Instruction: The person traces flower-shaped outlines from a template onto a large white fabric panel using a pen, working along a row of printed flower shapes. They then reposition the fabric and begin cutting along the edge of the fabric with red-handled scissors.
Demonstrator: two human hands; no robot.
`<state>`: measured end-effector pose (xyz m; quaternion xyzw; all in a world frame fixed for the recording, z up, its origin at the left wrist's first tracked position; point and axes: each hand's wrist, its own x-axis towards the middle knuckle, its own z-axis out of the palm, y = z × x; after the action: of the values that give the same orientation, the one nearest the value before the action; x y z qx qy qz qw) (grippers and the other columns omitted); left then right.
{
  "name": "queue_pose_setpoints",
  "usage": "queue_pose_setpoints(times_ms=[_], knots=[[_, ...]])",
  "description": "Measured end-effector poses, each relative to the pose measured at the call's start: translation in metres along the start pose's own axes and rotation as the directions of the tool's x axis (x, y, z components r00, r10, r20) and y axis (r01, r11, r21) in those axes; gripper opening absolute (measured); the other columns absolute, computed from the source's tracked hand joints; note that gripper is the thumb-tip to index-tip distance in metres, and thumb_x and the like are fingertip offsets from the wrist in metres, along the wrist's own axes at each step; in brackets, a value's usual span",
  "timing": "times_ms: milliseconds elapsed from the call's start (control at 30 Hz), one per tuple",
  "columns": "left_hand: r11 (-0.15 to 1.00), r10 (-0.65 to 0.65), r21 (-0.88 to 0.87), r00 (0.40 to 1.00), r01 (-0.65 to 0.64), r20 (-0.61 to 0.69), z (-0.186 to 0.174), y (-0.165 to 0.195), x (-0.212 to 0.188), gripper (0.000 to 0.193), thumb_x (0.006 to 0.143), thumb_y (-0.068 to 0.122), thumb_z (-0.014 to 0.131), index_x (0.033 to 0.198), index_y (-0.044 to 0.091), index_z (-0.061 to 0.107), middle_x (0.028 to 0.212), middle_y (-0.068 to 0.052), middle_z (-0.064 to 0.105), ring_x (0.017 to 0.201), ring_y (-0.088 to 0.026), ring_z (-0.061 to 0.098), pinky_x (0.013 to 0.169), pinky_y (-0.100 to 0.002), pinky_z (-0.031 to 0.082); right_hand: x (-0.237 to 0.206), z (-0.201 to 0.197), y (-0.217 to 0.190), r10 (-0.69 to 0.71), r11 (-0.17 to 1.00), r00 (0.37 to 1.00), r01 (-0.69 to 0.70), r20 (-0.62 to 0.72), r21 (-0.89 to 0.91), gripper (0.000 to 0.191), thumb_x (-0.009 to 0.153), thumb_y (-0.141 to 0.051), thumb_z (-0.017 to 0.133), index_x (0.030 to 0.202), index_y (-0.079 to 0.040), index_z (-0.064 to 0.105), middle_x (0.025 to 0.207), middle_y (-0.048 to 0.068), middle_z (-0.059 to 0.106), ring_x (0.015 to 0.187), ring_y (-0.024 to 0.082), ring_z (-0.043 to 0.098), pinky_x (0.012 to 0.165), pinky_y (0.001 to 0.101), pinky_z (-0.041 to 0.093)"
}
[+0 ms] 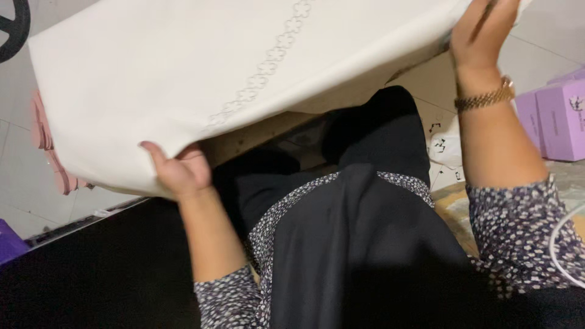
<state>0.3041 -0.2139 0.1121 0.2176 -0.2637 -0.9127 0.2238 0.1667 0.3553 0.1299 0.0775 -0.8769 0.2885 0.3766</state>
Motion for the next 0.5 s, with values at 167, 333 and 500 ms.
queue_pose_setpoints(times_ms=[167,333,500], knots=[[0.999,0.034,0.005,0.993,-0.035,0.114,-0.034,0.056,-0.001,0.063,0.107,0.037,0.051,0.155,-0.002,0.037,0.158,-0.018,0.049,0.145,-0.034,0.052,0.121,-0.048,0.043,-0.054,-0.015,-0.077,0.117,0.985,0.984,-0.132,0.133,0.109,0.012,0.119,-0.006,0.046,0.129,0.000,0.044,0.106,0.018,0.064,0.096,0.026,0.064,0.092,0.0359,0.054],[0.894,0.205,0.417,0.977,-0.165,-0.052,-0.075,0.053,-0.074,0.066,0.107,0.045,0.050,0.151,-0.004,0.042,0.141,-0.022,0.057,0.101,-0.024,0.056,0.072,-0.029,0.047,-0.092,-0.030,-0.093,0.151,0.984,0.981,-0.161,0.123,0.075,0.012,0.121,-0.008,0.050,0.129,-0.001,0.043,0.116,0.019,0.068,0.107,0.031,0.070,0.097,0.0387,0.055],[0.826,0.399,0.521,0.877,-0.216,-0.269,-0.114,0.055,-0.153,0.075,0.108,0.052,0.046,0.156,-0.005,0.037,0.144,-0.025,0.060,0.077,-0.013,0.072,0.044,-0.025,0.044,-0.107,0.007,-0.113,0.127,0.977,0.985,-0.144,0.112,0.154,0.018,0.120,-0.012,0.047,0.135,-0.001,0.050,0.120,0.020,0.070,0.109,0.033,0.070,0.098,0.0402,0.055]])
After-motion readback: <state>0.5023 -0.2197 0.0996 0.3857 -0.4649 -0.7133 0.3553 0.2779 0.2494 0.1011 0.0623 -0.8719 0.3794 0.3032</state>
